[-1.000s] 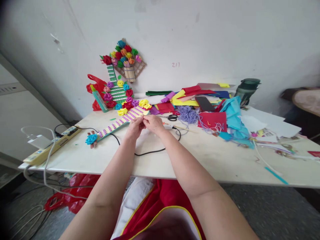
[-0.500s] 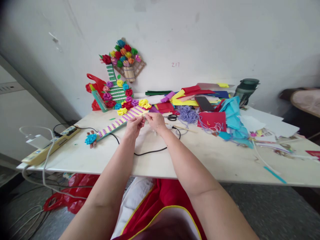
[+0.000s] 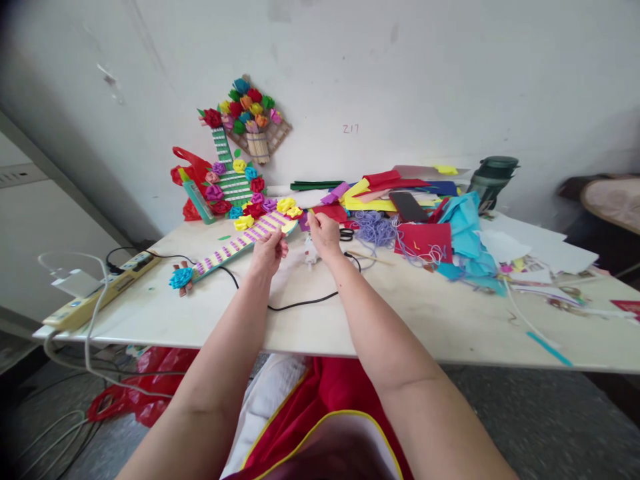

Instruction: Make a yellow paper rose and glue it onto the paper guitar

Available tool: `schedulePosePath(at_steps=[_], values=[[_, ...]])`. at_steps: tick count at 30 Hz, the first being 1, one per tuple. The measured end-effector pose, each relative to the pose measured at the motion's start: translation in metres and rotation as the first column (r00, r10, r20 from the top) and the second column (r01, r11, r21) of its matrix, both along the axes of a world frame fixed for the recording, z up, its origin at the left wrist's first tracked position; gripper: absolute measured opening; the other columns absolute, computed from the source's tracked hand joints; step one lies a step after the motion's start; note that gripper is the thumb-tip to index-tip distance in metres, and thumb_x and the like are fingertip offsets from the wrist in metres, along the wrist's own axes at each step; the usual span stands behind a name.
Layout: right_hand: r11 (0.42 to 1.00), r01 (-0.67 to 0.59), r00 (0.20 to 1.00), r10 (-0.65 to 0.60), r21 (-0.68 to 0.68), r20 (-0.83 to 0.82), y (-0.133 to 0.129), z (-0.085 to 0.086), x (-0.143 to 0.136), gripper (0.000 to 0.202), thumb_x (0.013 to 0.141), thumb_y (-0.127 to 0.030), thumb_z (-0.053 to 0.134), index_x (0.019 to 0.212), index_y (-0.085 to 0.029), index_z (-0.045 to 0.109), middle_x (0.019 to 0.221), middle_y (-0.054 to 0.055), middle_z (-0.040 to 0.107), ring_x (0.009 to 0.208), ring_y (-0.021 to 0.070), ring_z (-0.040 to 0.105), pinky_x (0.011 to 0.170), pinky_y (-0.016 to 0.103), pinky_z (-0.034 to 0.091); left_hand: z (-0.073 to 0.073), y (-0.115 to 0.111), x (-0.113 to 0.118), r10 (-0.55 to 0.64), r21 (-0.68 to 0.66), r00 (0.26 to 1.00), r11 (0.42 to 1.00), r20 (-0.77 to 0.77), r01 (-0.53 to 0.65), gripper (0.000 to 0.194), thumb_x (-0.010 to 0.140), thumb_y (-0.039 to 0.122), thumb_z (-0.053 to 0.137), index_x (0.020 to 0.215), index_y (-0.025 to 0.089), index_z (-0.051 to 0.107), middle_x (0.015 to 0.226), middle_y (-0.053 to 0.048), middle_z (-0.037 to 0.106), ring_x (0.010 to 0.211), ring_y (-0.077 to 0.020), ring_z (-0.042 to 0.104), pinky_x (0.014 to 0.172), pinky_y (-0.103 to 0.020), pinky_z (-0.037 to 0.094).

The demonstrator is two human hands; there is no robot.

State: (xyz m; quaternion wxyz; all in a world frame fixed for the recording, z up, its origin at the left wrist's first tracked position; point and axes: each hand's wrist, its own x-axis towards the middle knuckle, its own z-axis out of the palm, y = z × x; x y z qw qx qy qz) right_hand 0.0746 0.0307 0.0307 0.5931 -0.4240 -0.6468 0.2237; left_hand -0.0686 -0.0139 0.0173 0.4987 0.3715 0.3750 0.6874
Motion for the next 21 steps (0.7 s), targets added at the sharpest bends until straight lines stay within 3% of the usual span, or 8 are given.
schedulePosePath(at_steps=[4,7,12,17,21], values=[[0.998,-0.053,0.998,0.054,-0.027,0.036,-0.0025,-0.0006,-0.0029,0.033,0.084,-0.041,0.049,0.061,-0.02,0.056,0.05,-0.002,0.049,0.056,0.0137,0.047,0.057,0.026,0.035,0.0007,-0.0008,0.0014,-0.012,-0.008,0.999,1.0,0.03,0.013,0.018,0.073,0.022,0.075,0.072,0.012,0.059,0.065,-0.005,0.07,0.052,-0.0097,0.064,0.051,-0.018,0.048],[0.995,-0.081,0.996,0.083,-0.056,0.038,-0.005,-0.0003,-0.0046,0.03,0.083,-0.041,0.051,0.063,-0.019,0.059,0.05,-0.002,0.051,0.055,0.0136,0.049,0.056,0.026,0.035,0.0027,-0.0014,0.0032,-0.052,0.019,0.996,0.999,0.079,0.05,0.01,0.078,0.016,0.069,0.076,0.012,0.06,0.077,-0.007,0.073,0.065,-0.0121,0.069,0.061,-0.019,0.052],[0.991,-0.105,0.993,0.11,-0.08,0.052,-0.0057,-0.0016,-0.0063,0.029,0.082,-0.04,0.052,0.063,-0.019,0.059,0.049,-0.003,0.053,0.053,0.0132,0.051,0.057,0.027,0.037,0.0046,-0.0011,0.0036,-0.061,-0.007,0.994,0.998,0.088,0.062,0.012,0.084,0.023,0.064,0.08,0.013,0.06,0.073,-0.007,0.072,0.064,-0.0128,0.069,0.059,-0.02,0.052],[0.991,-0.091,0.992,0.099,-0.097,0.074,-0.006,-0.0015,-0.007,0.028,0.082,-0.038,0.052,0.063,-0.019,0.059,0.05,-0.003,0.055,0.054,0.0138,0.054,0.06,0.027,0.039,0.0014,0.0003,0.0011,0.013,-0.065,1.0,0.998,0.006,-0.012,0.031,0.084,0.042,0.062,0.069,0.016,0.054,0.047,0.0,0.059,0.036,-0.0096,0.052,0.038,-0.019,0.036],[0.989,-0.088,0.991,0.099,-0.12,0.088,-0.0081,-0.0009,-0.0076,0.028,0.082,-0.038,0.052,0.063,-0.019,0.059,0.051,-0.002,0.056,0.054,0.0138,0.053,0.058,0.026,0.038,-0.0014,0.0005,0.0006,0.052,-0.018,0.997,0.998,-0.058,-0.053,0.049,0.084,0.053,0.057,0.054,0.018,0.041,0.035,0.004,0.042,0.029,-0.0051,0.033,0.033,-0.019,0.019]])
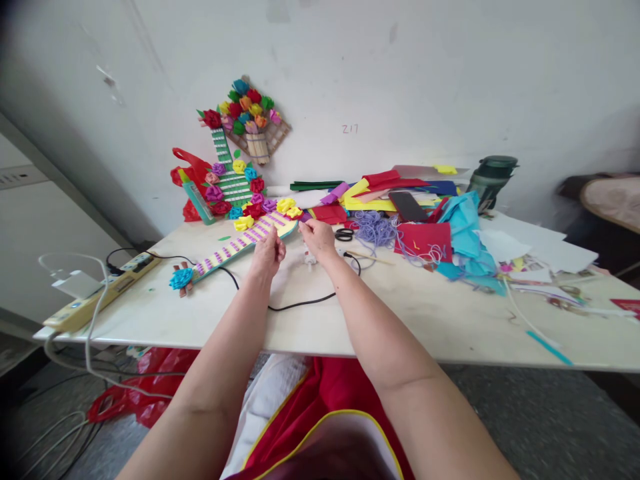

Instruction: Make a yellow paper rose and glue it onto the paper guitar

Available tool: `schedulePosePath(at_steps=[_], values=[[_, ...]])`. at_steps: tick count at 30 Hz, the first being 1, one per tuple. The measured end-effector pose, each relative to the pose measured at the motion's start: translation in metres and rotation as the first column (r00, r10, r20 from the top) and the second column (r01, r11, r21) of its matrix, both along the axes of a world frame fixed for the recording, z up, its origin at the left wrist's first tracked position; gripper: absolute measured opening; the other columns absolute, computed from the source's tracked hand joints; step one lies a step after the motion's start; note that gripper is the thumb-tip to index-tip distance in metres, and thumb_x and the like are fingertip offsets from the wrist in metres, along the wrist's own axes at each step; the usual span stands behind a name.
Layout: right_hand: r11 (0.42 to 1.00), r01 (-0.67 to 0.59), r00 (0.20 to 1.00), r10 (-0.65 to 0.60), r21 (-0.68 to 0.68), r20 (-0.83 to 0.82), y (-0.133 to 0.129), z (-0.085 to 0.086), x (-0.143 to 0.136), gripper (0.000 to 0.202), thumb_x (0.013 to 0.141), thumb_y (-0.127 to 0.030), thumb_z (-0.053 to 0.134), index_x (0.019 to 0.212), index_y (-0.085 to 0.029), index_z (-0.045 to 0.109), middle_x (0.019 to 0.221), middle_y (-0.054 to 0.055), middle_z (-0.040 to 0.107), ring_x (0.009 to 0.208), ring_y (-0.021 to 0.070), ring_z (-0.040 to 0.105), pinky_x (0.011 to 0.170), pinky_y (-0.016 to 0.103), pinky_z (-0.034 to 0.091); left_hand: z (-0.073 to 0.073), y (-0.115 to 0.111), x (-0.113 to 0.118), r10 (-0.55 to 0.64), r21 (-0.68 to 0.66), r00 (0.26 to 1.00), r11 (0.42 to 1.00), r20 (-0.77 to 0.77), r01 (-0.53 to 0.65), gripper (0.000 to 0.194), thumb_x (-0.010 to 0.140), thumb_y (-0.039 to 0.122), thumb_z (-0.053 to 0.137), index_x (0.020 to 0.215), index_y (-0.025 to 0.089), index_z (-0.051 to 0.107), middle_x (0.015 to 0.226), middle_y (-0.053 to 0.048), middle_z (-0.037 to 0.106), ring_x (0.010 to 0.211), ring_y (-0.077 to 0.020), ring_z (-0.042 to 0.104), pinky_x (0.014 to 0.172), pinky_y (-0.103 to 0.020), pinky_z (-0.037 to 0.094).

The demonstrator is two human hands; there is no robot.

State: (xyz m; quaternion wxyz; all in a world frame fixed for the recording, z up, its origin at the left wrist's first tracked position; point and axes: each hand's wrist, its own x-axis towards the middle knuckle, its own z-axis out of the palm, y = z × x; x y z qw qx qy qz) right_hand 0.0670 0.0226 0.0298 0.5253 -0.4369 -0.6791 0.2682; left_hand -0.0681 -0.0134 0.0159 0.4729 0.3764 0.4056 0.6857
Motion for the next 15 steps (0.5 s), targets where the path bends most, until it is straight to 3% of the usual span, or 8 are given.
schedulePosePath(at_steps=[3,9,12,15], values=[[1.0,-0.008,1.0,0.008,0.005,0.008,-0.002,0.0,-0.001,0.027,0.082,-0.037,0.052,0.063,-0.019,0.06,0.052,-0.002,0.056,0.056,0.0138,0.054,0.06,0.026,0.04,0.001,-0.002,0.001,-0.026,0.089,1.0,0.996,0.009,0.025,0.055,0.084,0.056,0.054,0.051,0.019,0.031,0.035,0.005,0.035,0.031,-0.0038,0.026,0.035,-0.02,0.015],[0.995,-0.041,0.998,0.037,0.095,0.045,-0.005,-0.001,-0.004,0.017,0.079,-0.031,0.056,0.078,-0.018,0.067,0.072,0.003,0.067,0.067,0.0157,0.058,0.066,0.028,0.045,0.005,-0.006,0.002,-0.136,0.124,0.988,0.984,0.074,0.126,0.037,0.075,0.039,0.071,0.064,0.019,0.043,0.05,0.005,0.047,0.04,-0.0046,0.038,0.041,-0.019,0.027],[0.982,-0.126,0.992,0.12,0.142,0.051,-0.006,-0.001,-0.008,0.022,0.076,-0.027,0.06,0.093,-0.018,0.07,0.092,0.006,0.07,0.076,0.0163,0.061,0.072,0.03,0.047,0.003,-0.005,0.001,-0.112,0.088,0.991,0.99,0.066,0.107,0.036,0.072,0.04,0.074,0.062,0.017,0.047,0.048,0.005,0.046,0.039,-0.0041,0.037,0.039,-0.019,0.026],[0.957,-0.245,0.969,0.237,0.152,0.074,-0.006,-0.002,-0.012,0.025,0.073,-0.026,0.065,0.096,-0.018,0.072,0.101,0.008,0.07,0.082,0.0172,0.062,0.075,0.029,0.048,0.0,-0.003,0.0,-0.098,0.05,0.995,0.994,0.023,0.097,0.041,0.073,0.048,0.071,0.058,0.016,0.051,0.043,0.004,0.046,0.035,-0.0045,0.036,0.036,-0.02,0.024]])
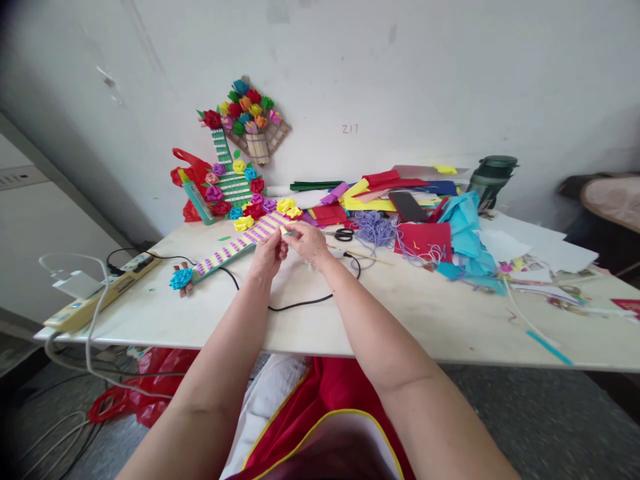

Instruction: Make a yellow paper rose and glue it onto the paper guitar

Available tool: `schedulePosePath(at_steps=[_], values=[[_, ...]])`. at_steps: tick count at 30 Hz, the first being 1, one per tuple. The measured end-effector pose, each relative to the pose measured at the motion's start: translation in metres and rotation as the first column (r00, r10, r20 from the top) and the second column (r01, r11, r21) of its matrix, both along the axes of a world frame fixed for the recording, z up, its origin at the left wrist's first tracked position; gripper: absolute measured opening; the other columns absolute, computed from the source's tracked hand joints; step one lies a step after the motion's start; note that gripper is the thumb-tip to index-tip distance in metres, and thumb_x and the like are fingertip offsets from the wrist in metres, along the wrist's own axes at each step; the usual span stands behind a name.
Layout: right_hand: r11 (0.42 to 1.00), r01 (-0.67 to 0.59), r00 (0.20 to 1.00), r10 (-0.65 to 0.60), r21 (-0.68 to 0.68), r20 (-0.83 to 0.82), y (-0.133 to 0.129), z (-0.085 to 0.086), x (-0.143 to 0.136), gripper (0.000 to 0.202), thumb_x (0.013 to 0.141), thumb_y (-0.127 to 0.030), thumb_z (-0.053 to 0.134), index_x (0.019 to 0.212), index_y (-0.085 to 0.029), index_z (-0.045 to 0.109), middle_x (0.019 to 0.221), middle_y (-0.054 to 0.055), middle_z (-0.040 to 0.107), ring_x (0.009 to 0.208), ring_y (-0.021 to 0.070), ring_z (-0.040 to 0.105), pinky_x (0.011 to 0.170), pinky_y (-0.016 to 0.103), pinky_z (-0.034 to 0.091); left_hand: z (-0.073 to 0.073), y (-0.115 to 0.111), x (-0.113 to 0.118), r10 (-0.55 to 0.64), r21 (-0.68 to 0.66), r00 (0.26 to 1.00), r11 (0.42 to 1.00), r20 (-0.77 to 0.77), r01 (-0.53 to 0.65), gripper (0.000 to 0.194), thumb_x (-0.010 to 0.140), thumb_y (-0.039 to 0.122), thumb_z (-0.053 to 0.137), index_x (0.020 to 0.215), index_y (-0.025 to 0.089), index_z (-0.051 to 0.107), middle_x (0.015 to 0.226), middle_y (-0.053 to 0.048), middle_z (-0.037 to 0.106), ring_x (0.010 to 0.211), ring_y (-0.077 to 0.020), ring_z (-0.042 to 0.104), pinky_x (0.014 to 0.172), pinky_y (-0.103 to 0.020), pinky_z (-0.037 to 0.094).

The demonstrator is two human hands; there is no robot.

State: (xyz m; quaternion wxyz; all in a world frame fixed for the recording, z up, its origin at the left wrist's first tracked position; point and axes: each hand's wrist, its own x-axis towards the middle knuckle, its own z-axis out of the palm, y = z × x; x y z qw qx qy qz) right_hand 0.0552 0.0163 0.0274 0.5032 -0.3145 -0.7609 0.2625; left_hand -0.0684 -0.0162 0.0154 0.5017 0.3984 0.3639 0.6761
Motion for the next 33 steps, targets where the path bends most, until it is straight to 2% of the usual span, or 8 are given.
schedulePosePath(at_steps=[5,9,16,21,24,27,30,33], values=[[0.995,-0.09,0.995,0.091,-0.033,0.036,-0.005,-0.002,-0.005,0.014,0.073,-0.029,0.066,0.076,-0.018,0.072,0.079,0.004,0.07,0.075,0.0154,0.061,0.072,0.027,0.046,-0.001,0.003,0.001,0.036,-0.003,0.999,0.999,-0.034,-0.036,0.043,0.073,0.052,0.07,0.057,0.015,0.054,0.039,0.003,0.045,0.033,-0.0052,0.038,0.034,-0.019,0.024],[0.996,-0.061,0.998,0.062,-0.063,0.019,-0.01,-0.004,-0.007,0.026,0.078,-0.039,0.062,0.061,-0.02,0.068,0.066,0.001,0.067,0.07,0.015,0.06,0.068,0.025,0.045,-0.001,0.003,0.001,0.044,-0.016,0.998,0.999,-0.052,-0.045,0.045,0.074,0.052,0.069,0.055,0.015,0.052,0.038,0.003,0.046,0.031,-0.0059,0.039,0.033,-0.019,0.025],[0.997,-0.05,0.998,0.048,-0.061,-0.04,-0.009,-0.011,-0.012,0.035,0.08,-0.046,0.058,0.056,-0.021,0.066,0.062,0.001,0.066,0.067,0.0155,0.061,0.069,0.027,0.046,-0.001,0.002,0.001,0.035,-0.042,0.999,0.998,-0.014,-0.035,0.047,0.074,0.055,0.068,0.055,0.016,0.049,0.037,0.004,0.045,0.03,-0.0053,0.038,0.032,-0.019,0.025],[0.992,-0.085,0.973,0.061,-0.097,-0.221,-0.013,-0.005,-0.016,0.033,0.072,-0.049,0.064,0.055,-0.021,0.065,0.075,0.003,0.07,0.076,0.0166,0.063,0.075,0.029,0.048,0.0,0.003,0.003,0.042,-0.067,0.999,0.997,0.011,-0.041,0.048,0.074,0.055,0.068,0.055,0.017,0.045,0.037,0.005,0.041,0.03,-0.0042,0.033,0.032,-0.018,0.021],[0.969,-0.1,0.952,0.027,-0.228,-0.304,-0.019,0.001,-0.017,0.033,0.064,-0.05,0.069,0.053,-0.02,0.062,0.086,0.004,0.072,0.075,0.016,0.062,0.066,0.028,0.049,0.0,0.001,0.006,-0.011,-0.061,1.0,0.998,0.027,0.012,0.048,0.075,0.056,0.067,0.057,0.017,0.046,0.038,0.006,0.041,0.031,-0.0037,0.033,0.032,-0.017,0.021],[0.925,-0.147,0.931,0.011,-0.35,-0.364,-0.024,0.004,-0.018,0.035,0.06,-0.053,0.07,0.053,-0.019,0.06,0.08,0.004,0.071,0.06,0.0122,0.056,0.054,0.025,0.044,0.001,-0.001,0.008,-0.075,-0.044,0.997,0.996,0.036,0.077,0.05,0.075,0.06,0.064,0.059,0.017,0.048,0.039,0.005,0.042,0.032,-0.0037,0.033,0.033,-0.017,0.021],[0.904,-0.176,0.914,0.003,-0.39,-0.406,-0.024,0.004,-0.018,0.035,0.062,-0.052,0.068,0.055,-0.019,0.058,0.068,0.002,0.066,0.053,0.0104,0.051,0.049,0.024,0.041,0.003,-0.002,0.009,-0.092,-0.085,0.994,0.992,0.056,0.096,0.054,0.076,0.066,0.059,0.057,0.016,0.047,0.039,0.004,0.041,0.032,-0.0035,0.034,0.033,-0.016,0.021],[0.903,-0.137,0.906,-0.052,-0.407,-0.42,-0.018,0.002,-0.017,0.026,0.067,-0.045,0.064,0.061,-0.02,0.058,0.064,-0.001,0.061,0.051,0.0093,0.048,0.048,0.023,0.039,0.005,-0.002,0.008,-0.035,-0.166,0.996,0.985,0.083,0.049,0.059,0.077,0.069,0.053,0.053,0.017,0.044,0.037,0.004,0.039,0.031,-0.0038,0.034,0.032,-0.017,0.021]])
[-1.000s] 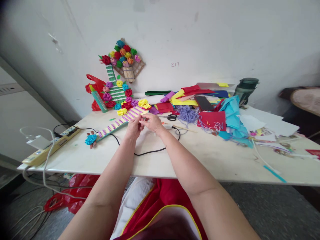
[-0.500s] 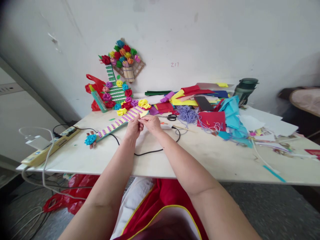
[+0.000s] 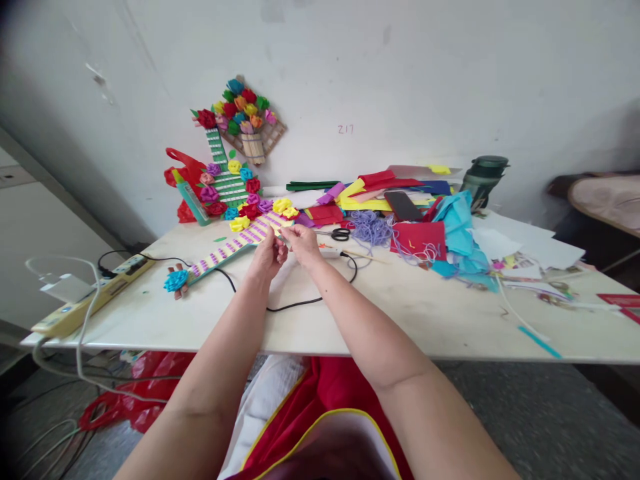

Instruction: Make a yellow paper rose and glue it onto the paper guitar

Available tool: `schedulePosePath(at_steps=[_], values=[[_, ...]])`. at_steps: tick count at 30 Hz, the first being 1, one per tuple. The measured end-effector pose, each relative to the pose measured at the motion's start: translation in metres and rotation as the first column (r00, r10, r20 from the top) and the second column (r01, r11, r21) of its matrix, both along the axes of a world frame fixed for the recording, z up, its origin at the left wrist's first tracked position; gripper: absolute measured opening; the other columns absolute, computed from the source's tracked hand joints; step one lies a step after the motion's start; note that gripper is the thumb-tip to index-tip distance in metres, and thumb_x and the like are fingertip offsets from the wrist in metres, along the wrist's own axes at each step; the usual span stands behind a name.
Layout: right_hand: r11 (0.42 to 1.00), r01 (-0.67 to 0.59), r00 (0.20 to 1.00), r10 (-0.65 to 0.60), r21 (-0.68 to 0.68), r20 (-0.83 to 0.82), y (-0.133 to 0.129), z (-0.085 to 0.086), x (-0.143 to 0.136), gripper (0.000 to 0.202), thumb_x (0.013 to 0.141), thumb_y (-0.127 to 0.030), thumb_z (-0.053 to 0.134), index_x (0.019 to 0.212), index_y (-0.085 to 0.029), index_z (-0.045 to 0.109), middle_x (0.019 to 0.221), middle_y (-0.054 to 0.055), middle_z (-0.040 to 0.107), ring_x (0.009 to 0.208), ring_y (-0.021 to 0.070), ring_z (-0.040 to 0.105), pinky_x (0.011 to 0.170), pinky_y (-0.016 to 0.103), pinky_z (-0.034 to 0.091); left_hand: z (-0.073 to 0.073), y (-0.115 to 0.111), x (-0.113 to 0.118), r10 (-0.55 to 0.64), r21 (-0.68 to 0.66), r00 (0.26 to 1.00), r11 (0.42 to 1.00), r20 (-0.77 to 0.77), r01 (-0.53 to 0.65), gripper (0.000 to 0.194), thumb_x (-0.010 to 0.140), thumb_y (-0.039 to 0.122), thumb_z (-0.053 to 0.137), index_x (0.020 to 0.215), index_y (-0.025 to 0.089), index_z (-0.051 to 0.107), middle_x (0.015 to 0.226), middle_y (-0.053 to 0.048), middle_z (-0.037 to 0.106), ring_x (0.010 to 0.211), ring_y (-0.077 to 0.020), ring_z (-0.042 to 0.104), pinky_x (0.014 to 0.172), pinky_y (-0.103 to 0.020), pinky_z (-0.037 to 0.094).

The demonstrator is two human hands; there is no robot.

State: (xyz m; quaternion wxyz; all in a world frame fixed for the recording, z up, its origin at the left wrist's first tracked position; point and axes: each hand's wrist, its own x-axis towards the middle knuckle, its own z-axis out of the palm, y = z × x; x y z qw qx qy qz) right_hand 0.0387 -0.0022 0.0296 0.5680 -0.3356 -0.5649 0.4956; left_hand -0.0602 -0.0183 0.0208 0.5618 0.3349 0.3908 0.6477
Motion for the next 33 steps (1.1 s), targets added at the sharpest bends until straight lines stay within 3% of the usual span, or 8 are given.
schedulePosePath(at_steps=[5,9,13,16,20,24,28,33], values=[[0.994,0.106,0.991,-0.107,-0.011,-0.08,0.014,0.006,0.013,0.029,0.077,-0.031,0.05,0.051,-0.021,0.041,0.047,-0.006,0.041,0.039,0.0071,0.032,0.04,0.023,0.026,0.0,0.004,-0.005,0.093,-0.012,0.995,0.996,0.037,-0.093,0.057,0.079,0.068,0.054,0.053,0.017,0.045,0.039,0.004,0.038,0.031,-0.0035,0.033,0.032,-0.017,0.02],[0.976,0.216,0.965,-0.219,-0.038,-0.147,0.026,0.019,0.032,0.037,0.078,-0.032,0.054,0.049,-0.022,0.034,0.042,-0.007,0.035,0.038,0.0059,0.028,0.04,0.023,0.024,-0.004,0.007,-0.009,0.127,-0.01,0.992,0.992,0.015,-0.127,0.053,0.08,0.063,0.055,0.055,0.017,0.048,0.039,0.003,0.04,0.032,-0.0045,0.035,0.032,-0.017,0.022],[0.893,0.43,0.847,-0.451,-0.136,-0.282,0.039,0.028,0.058,0.041,0.08,-0.041,0.058,0.053,-0.023,0.032,0.044,-0.008,0.036,0.039,0.006,0.03,0.04,0.023,0.025,-0.004,0.006,-0.01,0.176,-0.022,0.984,0.984,0.027,-0.175,0.046,0.085,0.052,0.055,0.057,0.016,0.049,0.04,0.003,0.042,0.034,-0.0044,0.036,0.034,-0.016,0.023],[0.818,0.529,0.689,-0.57,-0.227,-0.447,0.045,0.034,0.083,0.036,0.086,-0.047,0.049,0.063,-0.023,0.036,0.053,-0.007,0.041,0.039,0.0057,0.031,0.039,0.021,0.026,-0.002,0.005,-0.009,0.219,-0.06,0.975,0.974,0.035,-0.216,0.042,0.087,0.044,0.055,0.057,0.015,0.05,0.04,0.003,0.044,0.034,-0.004,0.037,0.034,-0.015,0.025],[0.831,0.467,0.594,-0.548,-0.302,-0.589,0.048,0.035,0.108,0.038,0.094,-0.051,0.024,0.071,-0.023,0.037,0.062,-0.005,0.048,0.04,0.0057,0.038,0.041,0.02,0.034,-0.001,0.005,-0.01,0.268,-0.134,0.963,0.956,0.029,-0.262,0.035,0.084,0.038,0.06,0.06,0.015,0.052,0.043,0.003,0.046,0.035,-0.0039,0.04,0.035,-0.014,0.029],[0.849,0.388,0.684,-0.526,-0.359,-0.505,0.047,0.031,0.109,0.044,0.092,-0.055,0.033,0.063,-0.022,0.029,0.05,-0.008,0.038,0.035,0.0044,0.031,0.036,0.018,0.027,-0.004,0.007,-0.011,0.338,-0.246,0.939,0.917,0.06,-0.315,0.027,0.085,0.031,0.059,0.066,0.015,0.051,0.05,0.0,0.053,0.039,-0.0063,0.049,0.042,-0.016,0.042],[0.851,0.276,0.72,-0.491,-0.446,-0.491,0.043,0.029,0.097,0.039,0.094,-0.041,0.041,0.061,-0.021,0.033,0.045,-0.009,0.038,0.033,0.0026,0.03,0.033,0.015,0.023,-0.007,0.011,-0.011,0.458,-0.328,0.878,0.858,0.141,-0.395,0.016,0.088,0.026,0.058,0.091,0.013,0.052,0.061,-0.003,0.059,0.048,-0.0122,0.06,0.051,-0.022,0.053],[0.839,0.199,0.734,-0.471,-0.507,-0.49,0.039,0.03,0.091,0.034,0.093,-0.025,0.043,0.06,-0.019,0.037,0.042,-0.008,0.042,0.032,0.002,0.032,0.032,0.013,0.022,-0.005,0.016,-0.012,0.537,-0.337,0.831,0.816,0.141,-0.47,0.035,0.091,0.027,0.054,0.119,0.008,0.045,0.071,-0.007,0.061,0.054,-0.0152,0.064,0.055,-0.025,0.057]])
